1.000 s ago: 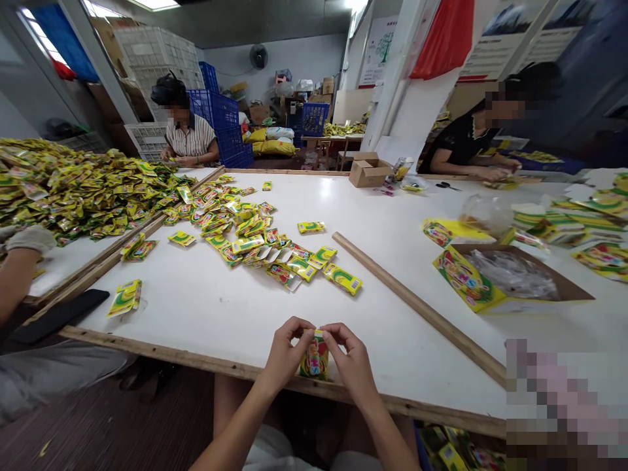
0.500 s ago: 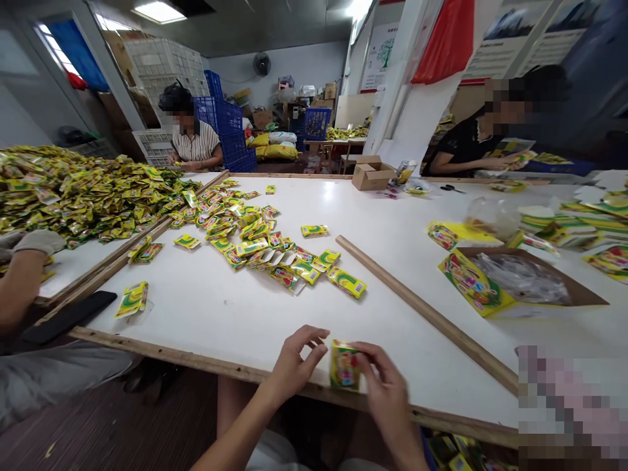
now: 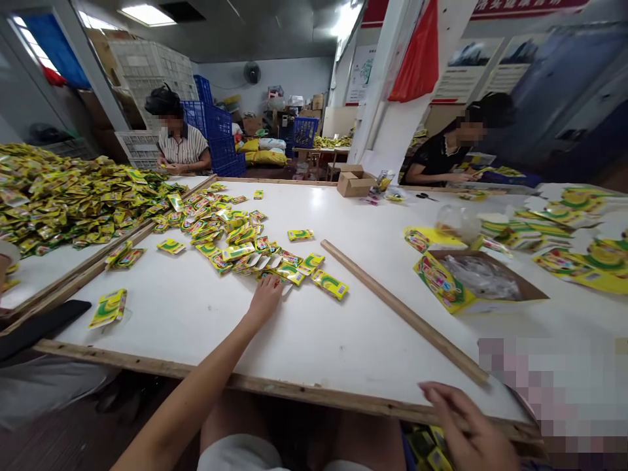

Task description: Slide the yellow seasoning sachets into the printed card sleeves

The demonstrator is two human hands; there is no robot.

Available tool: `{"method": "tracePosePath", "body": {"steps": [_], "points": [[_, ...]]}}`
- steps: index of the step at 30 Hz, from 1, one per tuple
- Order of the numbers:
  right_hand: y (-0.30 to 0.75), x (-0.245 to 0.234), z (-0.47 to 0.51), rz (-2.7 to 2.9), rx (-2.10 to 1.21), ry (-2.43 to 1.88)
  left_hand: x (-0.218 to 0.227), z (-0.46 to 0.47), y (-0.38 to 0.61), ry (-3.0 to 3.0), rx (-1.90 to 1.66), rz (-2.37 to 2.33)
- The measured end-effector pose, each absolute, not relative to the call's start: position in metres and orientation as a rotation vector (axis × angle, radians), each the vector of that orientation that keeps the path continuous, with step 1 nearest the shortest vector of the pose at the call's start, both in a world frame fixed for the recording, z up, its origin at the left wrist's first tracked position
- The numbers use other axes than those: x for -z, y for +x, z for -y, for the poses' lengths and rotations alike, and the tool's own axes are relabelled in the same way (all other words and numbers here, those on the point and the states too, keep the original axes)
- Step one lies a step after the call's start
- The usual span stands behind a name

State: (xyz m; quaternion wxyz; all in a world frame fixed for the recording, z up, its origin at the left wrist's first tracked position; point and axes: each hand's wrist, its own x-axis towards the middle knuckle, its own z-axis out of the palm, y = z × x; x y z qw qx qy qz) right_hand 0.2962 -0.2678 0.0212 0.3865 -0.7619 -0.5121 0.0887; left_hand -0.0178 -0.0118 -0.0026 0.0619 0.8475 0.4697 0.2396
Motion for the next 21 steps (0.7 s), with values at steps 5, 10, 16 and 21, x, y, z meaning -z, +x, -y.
{"method": "tracePosePath", "body": {"steps": [5,10,16,21], "points": [[0.202,-0.005,0.216,1.344,-0.512,-1.616,-0.018,0.074,0.007,2.546,-0.831,-1.364],[0.153,0.002,0.186,1.311,-0.722,-1.408,-0.036,0.129,0.035,2.106,-1.198,-1.157],[0.153,0.011,0.178,1.2,-0.857,-1.333,-0.017,0.134,0.026,1.77,-1.305,-1.079],[0.157,0.029,0.183,0.969,-0.9,-1.278,0.007,0.136,0.021,1.557,-1.061,-0.995]]}}
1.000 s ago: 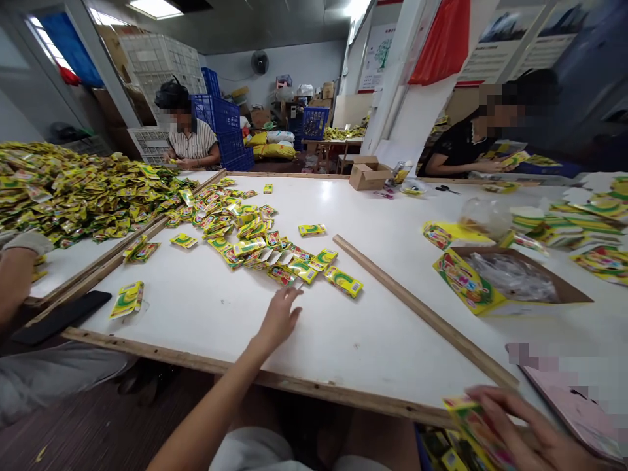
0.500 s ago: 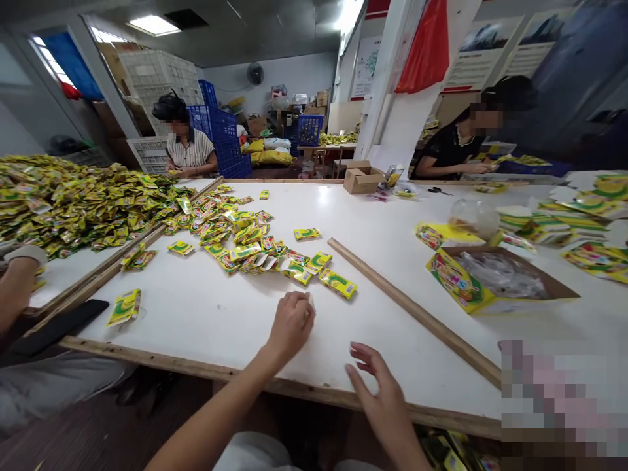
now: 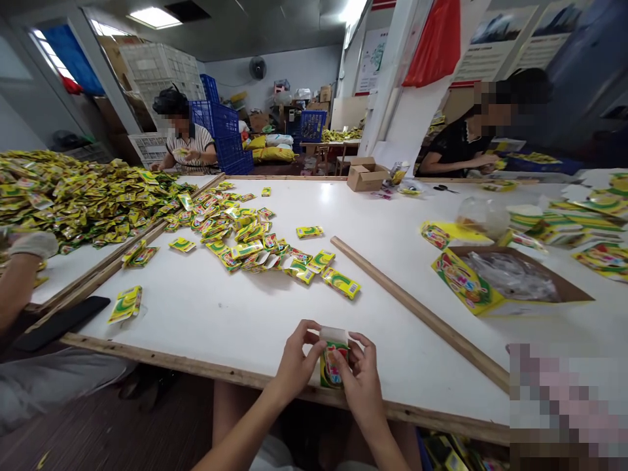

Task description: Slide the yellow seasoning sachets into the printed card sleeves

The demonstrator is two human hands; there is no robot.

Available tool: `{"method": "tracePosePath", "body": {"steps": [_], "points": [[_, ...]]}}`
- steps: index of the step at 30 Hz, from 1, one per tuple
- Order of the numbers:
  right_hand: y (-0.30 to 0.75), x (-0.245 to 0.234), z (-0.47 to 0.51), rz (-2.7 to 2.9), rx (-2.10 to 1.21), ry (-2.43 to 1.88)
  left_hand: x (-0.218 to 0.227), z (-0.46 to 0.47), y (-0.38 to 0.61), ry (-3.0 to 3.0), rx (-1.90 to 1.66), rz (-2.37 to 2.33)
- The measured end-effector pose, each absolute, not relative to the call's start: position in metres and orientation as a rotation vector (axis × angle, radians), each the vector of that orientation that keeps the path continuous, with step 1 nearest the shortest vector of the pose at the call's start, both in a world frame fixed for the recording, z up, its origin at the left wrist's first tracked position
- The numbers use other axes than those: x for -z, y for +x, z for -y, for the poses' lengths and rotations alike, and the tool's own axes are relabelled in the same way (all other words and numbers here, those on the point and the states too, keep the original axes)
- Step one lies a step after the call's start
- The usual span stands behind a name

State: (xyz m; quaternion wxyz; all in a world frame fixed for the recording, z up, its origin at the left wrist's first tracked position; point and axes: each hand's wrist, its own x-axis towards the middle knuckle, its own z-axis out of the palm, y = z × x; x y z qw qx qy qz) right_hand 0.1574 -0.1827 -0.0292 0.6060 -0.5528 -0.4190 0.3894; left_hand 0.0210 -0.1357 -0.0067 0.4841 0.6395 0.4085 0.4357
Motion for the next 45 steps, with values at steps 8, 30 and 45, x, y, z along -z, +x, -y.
{"method": "tracePosePath", "body": {"steps": [8,30,45], "points": [[0.178,0.024,0.183,1.204,-0.817,-1.373,0.003,0.143,0.028,1.521,-1.042,-0.887],[0.188,0.004,0.187,1.376,-0.616,-1.383,-0.001,0.152,0.039,1.529,-1.127,-0.969],[0.193,0.007,0.183,1.365,-0.721,-1.435,0.009,0.149,0.036,1.479,-1.073,-0.96]]}}
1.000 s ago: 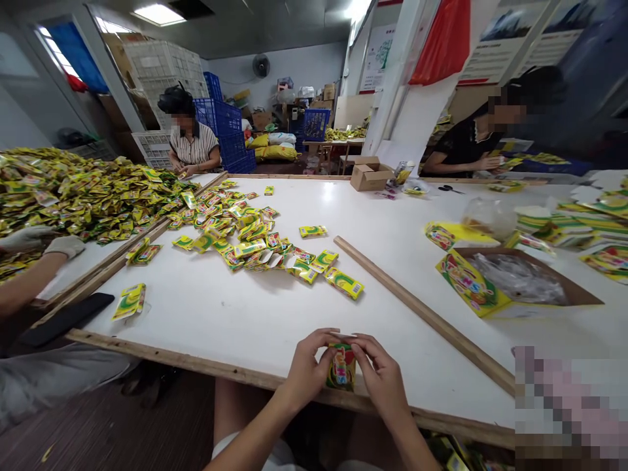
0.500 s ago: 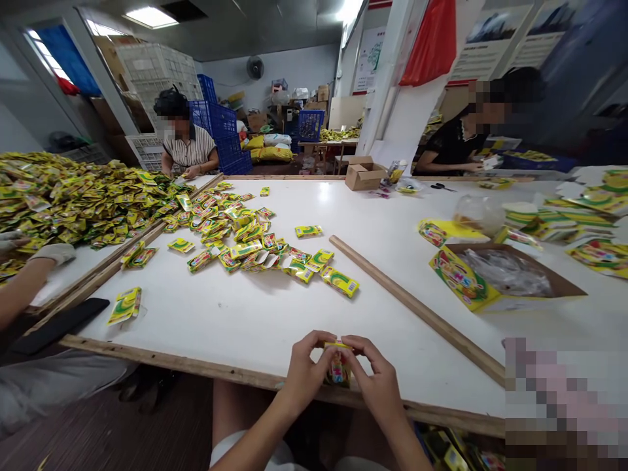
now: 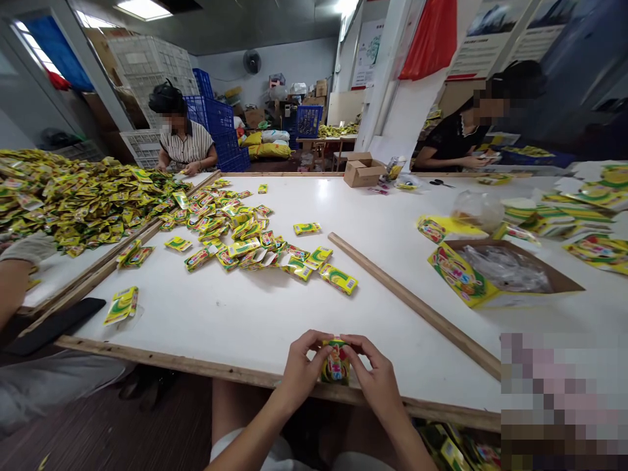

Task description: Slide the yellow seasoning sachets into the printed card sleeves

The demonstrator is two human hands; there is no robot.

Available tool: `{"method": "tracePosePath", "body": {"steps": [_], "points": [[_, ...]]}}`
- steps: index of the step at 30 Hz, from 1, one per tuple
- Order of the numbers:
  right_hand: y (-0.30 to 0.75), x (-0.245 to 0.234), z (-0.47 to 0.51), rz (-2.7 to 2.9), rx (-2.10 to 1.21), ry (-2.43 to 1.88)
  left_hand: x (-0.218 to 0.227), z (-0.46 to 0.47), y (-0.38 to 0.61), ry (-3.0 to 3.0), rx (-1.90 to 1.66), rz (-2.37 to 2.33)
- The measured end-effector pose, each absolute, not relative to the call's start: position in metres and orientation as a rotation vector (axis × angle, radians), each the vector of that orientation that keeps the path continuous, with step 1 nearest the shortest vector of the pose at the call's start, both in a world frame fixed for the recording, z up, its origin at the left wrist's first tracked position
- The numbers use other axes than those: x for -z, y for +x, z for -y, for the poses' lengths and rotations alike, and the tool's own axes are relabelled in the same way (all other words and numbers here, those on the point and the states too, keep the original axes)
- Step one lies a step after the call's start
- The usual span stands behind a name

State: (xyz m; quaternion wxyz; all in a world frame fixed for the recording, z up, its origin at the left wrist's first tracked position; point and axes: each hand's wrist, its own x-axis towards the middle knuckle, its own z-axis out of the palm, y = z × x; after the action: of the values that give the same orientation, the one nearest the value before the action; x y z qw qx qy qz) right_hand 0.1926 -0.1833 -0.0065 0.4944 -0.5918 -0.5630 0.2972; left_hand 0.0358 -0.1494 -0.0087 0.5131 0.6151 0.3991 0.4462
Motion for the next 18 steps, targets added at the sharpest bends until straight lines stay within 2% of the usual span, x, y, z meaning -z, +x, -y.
{"method": "tracePosePath", "body": {"steps": [9,14,18], "points": [[0.189,0.021,0.185,1.146,-0.679,-1.394,0.014,0.153,0.036,1.509,-1.093,-0.97],[0.2,-0.005,0.195,1.356,-0.663,-1.464,0.007,0.146,0.029,1.684,-1.042,-0.881],[0.274,-0.027,0.234,1.381,-0.393,-1.686,-0.004,0.088,-0.004,1.941,-1.28,-1.171]]}}
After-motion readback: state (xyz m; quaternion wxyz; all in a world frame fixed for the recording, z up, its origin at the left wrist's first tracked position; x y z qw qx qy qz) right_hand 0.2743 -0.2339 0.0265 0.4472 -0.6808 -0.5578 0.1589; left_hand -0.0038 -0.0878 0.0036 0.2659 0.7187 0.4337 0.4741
